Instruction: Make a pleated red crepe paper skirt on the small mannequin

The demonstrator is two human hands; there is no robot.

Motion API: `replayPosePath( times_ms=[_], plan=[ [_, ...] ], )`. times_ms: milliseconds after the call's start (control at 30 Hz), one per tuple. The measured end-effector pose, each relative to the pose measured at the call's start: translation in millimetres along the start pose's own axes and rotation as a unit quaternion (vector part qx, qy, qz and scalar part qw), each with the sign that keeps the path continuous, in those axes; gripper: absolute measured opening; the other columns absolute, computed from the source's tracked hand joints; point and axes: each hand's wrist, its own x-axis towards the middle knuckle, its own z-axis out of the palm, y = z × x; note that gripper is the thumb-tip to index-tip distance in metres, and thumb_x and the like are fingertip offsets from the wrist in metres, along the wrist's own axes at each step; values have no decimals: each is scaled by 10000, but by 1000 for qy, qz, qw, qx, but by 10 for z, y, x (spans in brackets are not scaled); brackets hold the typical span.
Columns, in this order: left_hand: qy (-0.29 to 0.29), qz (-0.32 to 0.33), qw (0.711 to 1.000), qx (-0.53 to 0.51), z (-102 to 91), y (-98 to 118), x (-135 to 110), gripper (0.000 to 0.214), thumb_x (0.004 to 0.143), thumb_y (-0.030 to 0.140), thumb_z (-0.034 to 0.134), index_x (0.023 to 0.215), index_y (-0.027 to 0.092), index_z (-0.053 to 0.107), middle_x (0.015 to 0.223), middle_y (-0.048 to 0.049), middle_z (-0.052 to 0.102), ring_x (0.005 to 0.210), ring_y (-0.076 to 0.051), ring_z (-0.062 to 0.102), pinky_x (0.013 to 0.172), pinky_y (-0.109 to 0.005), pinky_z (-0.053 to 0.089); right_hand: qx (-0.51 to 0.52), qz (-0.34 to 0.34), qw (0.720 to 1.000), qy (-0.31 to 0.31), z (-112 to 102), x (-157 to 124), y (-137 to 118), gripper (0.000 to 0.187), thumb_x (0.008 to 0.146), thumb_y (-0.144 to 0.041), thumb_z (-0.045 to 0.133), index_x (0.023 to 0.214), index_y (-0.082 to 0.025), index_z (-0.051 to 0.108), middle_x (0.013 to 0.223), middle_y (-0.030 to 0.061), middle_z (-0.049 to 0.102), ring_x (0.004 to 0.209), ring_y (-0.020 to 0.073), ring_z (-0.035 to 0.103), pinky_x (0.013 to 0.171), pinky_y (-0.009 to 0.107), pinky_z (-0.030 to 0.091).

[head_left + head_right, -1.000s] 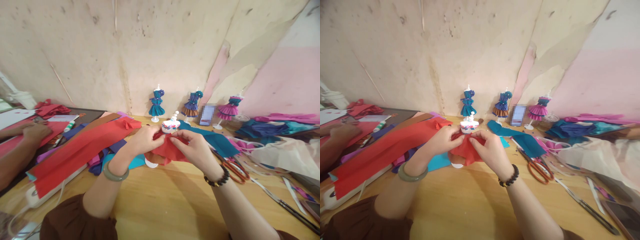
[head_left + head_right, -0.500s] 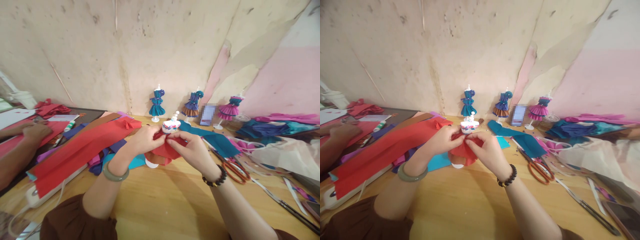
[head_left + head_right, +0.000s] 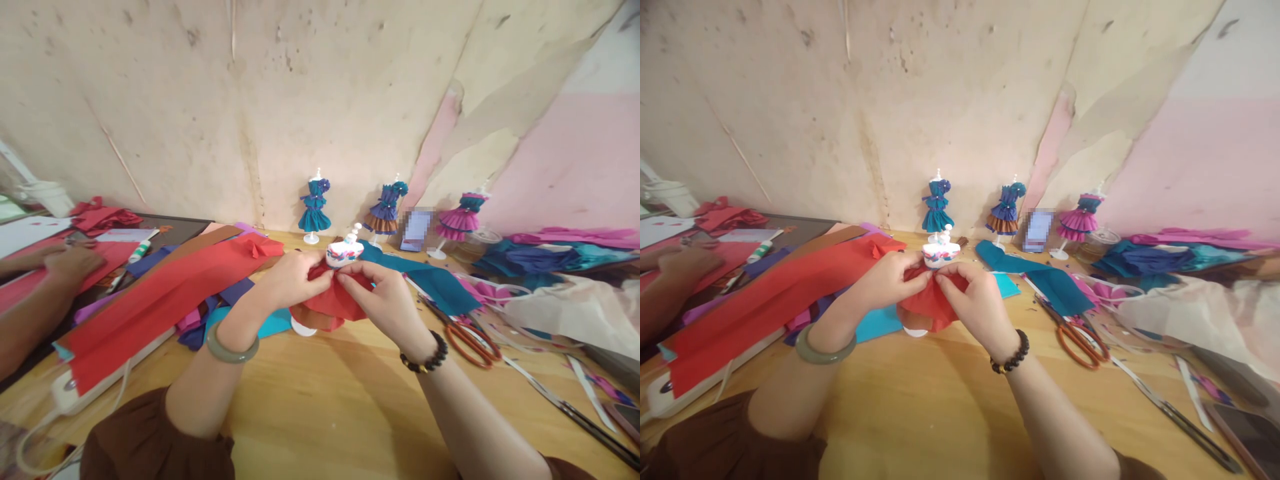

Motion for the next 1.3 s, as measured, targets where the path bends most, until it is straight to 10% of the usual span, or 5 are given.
replayPosePath(
  times_ms=[1300],
  plan=[
    [27, -17, 999, 31, 61, 11, 11, 169, 831, 268, 554, 918, 155, 645, 814, -62, 723, 703, -201, 658, 613, -292, 471, 57, 51, 997, 15, 60, 27, 79, 180, 802, -349, 642, 796, -173, 681, 811, 54, 747, 746, 190, 664, 651, 288, 475]
  ],
)
